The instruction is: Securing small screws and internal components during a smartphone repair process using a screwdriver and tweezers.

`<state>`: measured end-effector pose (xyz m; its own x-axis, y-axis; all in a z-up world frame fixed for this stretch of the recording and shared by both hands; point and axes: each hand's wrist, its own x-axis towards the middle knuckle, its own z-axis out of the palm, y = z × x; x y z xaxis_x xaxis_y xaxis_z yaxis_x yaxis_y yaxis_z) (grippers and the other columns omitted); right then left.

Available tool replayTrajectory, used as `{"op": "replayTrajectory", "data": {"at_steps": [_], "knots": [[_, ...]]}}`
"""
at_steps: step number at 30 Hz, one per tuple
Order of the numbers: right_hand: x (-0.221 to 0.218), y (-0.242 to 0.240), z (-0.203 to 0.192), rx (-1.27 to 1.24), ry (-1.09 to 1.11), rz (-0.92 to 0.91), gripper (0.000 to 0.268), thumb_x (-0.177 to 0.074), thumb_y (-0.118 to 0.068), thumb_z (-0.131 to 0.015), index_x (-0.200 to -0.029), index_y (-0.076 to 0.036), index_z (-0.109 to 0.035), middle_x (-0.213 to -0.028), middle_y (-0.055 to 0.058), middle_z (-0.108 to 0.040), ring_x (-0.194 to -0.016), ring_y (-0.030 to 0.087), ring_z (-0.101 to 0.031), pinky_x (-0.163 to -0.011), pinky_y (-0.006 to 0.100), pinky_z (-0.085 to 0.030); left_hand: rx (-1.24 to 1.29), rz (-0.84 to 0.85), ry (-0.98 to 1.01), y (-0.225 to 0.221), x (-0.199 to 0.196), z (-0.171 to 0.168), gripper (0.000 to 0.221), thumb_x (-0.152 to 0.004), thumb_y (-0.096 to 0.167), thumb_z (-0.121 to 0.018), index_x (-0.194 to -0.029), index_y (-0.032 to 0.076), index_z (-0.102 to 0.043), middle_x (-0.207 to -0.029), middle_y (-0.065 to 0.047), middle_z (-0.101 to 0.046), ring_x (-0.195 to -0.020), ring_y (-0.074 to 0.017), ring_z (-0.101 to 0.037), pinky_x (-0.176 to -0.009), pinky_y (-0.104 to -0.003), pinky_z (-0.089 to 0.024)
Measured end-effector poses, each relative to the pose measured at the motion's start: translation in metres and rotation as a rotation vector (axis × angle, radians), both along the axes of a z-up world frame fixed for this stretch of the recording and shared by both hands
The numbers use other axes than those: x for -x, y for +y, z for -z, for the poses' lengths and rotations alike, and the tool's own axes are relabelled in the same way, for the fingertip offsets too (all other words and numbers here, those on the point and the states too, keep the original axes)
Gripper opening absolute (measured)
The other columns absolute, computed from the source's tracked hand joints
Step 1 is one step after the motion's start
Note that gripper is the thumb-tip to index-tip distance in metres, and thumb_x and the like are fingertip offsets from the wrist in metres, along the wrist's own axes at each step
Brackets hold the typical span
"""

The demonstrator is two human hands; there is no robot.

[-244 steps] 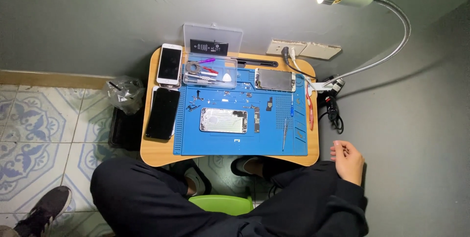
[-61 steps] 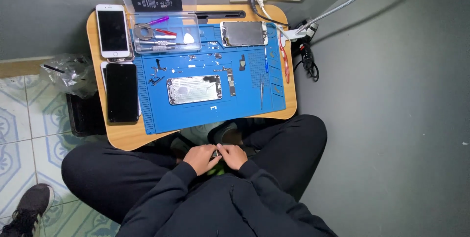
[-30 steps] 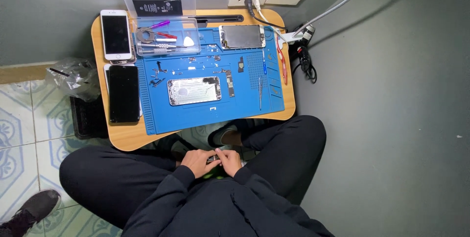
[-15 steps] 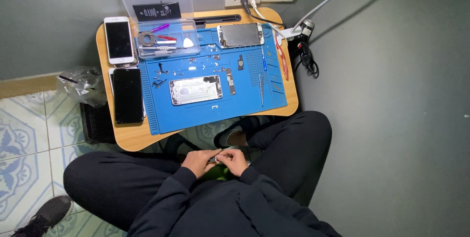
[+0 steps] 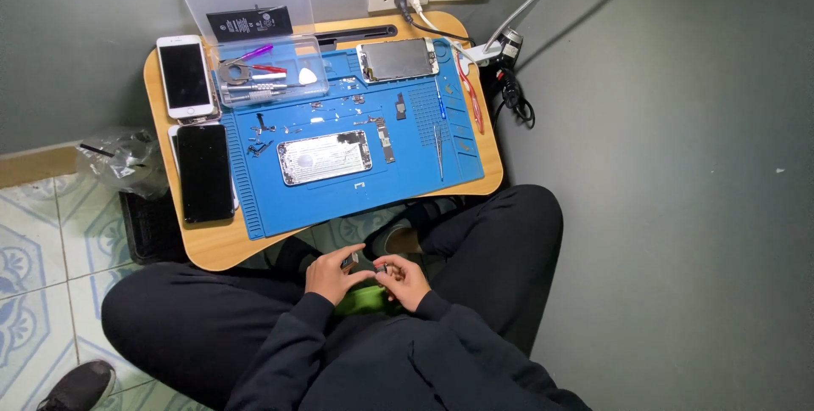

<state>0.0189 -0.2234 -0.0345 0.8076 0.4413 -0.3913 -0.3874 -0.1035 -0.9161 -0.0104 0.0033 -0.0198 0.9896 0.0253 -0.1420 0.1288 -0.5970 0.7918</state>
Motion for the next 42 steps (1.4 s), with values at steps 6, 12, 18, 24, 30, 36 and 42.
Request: {"op": "replayTrajectory", "data": {"at_steps": [6, 12, 18, 24, 30, 36, 42], "knots": [[-0.013, 0.002, -0.031, 0.195, -0.558, -0.072, 0.044, -0.081, -0.011, -0.092, -0.124, -0.009, -0.079, -0.073, 0.011, -0.073, -0.061, 0.019, -0.072, -0.047, 0.028, -0.058, 0.078, -0.035, 0.08, 0.005, 0.004, -0.011, 0.063, -0.084, 0.059, -0.086, -0.136, 0.027, -0.073, -0.122, -0.009, -0.079, -0.103, -0.0328, -0.077, -0.085, -0.048, -0.066], [-0.107, -0.013, -0.168, 0.289, -1.044, 0.263, 0.035, -0.082, -0.017, -0.092, -0.115, -0.014, -0.082, -0.062, 0.005, -0.072, -0.051, 0.017, -0.066, -0.049, 0.03, -0.054, -0.011, 0.089, 0.244, 0.007, -0.002, -0.04, 0.067, -0.093, 0.063, -0.072, -0.15, 0.028, -0.06, -0.129, -0.015, -0.075, -0.109, -0.0395, -0.075, -0.088, -0.055, -0.064], [-0.215, -0.019, -0.284, 0.089, -1.418, 0.354, 0.041, -0.083, -0.003, -0.096, -0.118, 0.005, -0.076, -0.074, 0.017, -0.075, -0.058, 0.02, -0.069, -0.055, 0.03, -0.058, -0.185, 0.297, 0.348, 0.003, -0.012, -0.006, 0.049, -0.103, 0.056, -0.06, -0.145, 0.031, -0.065, -0.129, -0.008, -0.077, -0.111, -0.0366, -0.075, -0.088, -0.05, -0.063], [-0.232, 0.005, -0.311, -0.108, -1.469, 0.27, 0.043, -0.083, 0.0, -0.094, -0.119, 0.012, -0.073, -0.075, 0.018, -0.075, -0.063, 0.02, -0.072, -0.057, 0.029, -0.059, -0.307, 0.278, 0.413, 0.015, 0.001, 0.012, 0.044, -0.099, 0.054, -0.064, -0.136, 0.031, -0.07, -0.117, -0.004, -0.08, -0.103, -0.0319, -0.077, -0.085, -0.046, -0.065], [-0.223, 0.003, -0.302, 0.185, -1.498, 0.267, 0.044, -0.088, -0.029, -0.092, -0.123, -0.01, -0.072, -0.077, 0.004, -0.059, -0.061, 0.014, -0.044, -0.058, 0.026, -0.043, -0.384, 0.241, 0.383, 0.005, 0.015, -0.001, 0.048, -0.098, 0.056, -0.066, -0.139, 0.034, -0.067, -0.104, -0.002, -0.08, -0.088, -0.0284, -0.075, -0.065, -0.044, -0.06], [-0.227, 0.007, -0.3, 0.252, -1.605, 0.265, 0.046, -0.087, -0.025, -0.096, -0.122, -0.009, -0.071, -0.088, 0.01, -0.072, -0.061, 0.015, -0.051, -0.055, 0.026, -0.046, -0.338, 0.277, 0.327, 0.003, 0.01, 0.007, 0.046, -0.097, 0.052, -0.068, -0.138, 0.03, -0.068, -0.107, -0.003, -0.081, -0.089, -0.0276, -0.076, -0.067, -0.045, -0.062], [-0.191, 0.017, -0.295, 0.168, -1.424, 0.137, 0.035, -0.102, -0.021, -0.078, -0.132, -0.011, -0.065, -0.09, 0.009, -0.07, -0.075, 0.018, -0.062, -0.067, 0.029, -0.054, -0.26, 0.167, 0.307, 0.002, 0.01, -0.014, 0.057, -0.097, 0.063, -0.059, -0.141, 0.027, -0.065, -0.118, -0.003, -0.077, -0.099, -0.0297, -0.075, -0.072, -0.047, -0.061]]}}
